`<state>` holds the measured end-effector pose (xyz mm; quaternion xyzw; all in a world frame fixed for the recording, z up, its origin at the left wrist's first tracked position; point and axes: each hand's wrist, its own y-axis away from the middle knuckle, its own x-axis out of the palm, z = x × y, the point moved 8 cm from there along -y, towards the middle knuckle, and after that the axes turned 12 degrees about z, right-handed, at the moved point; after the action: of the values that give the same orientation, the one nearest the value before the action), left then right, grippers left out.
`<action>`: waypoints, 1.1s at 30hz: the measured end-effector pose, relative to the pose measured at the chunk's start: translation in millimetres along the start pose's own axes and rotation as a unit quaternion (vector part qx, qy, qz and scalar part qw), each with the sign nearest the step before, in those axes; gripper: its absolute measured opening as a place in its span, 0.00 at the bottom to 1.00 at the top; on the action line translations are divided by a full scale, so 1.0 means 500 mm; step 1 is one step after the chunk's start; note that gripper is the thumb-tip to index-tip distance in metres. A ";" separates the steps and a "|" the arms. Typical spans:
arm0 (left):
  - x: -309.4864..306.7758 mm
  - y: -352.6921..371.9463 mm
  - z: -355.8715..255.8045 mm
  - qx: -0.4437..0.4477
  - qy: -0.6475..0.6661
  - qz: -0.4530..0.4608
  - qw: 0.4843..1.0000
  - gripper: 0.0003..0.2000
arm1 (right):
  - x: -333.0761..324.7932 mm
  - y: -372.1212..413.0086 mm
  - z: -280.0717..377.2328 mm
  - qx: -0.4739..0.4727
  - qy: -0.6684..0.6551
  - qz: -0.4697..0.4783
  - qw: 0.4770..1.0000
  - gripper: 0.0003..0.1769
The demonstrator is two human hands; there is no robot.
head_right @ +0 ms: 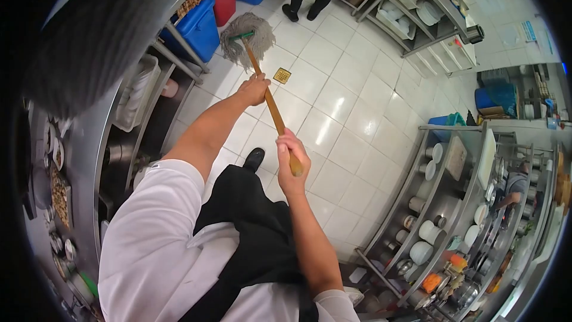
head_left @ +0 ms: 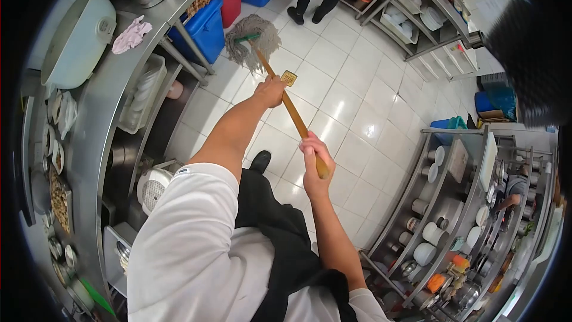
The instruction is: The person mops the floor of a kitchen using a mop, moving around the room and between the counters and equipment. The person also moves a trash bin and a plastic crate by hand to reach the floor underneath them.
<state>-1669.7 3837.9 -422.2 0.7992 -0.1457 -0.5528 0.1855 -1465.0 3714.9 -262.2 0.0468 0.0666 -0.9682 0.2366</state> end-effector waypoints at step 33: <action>0.509 0.629 -0.925 0.437 0.106 0.260 0.855 0.11 | -0.671 0.855 0.524 -0.140 -0.072 -0.246 0.956 0.15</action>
<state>-1156.8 3509.6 -341.2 0.7845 -0.5543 -0.2761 -0.0320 -985.3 3451.0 -8.5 -0.0750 0.1940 -0.9781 -0.0003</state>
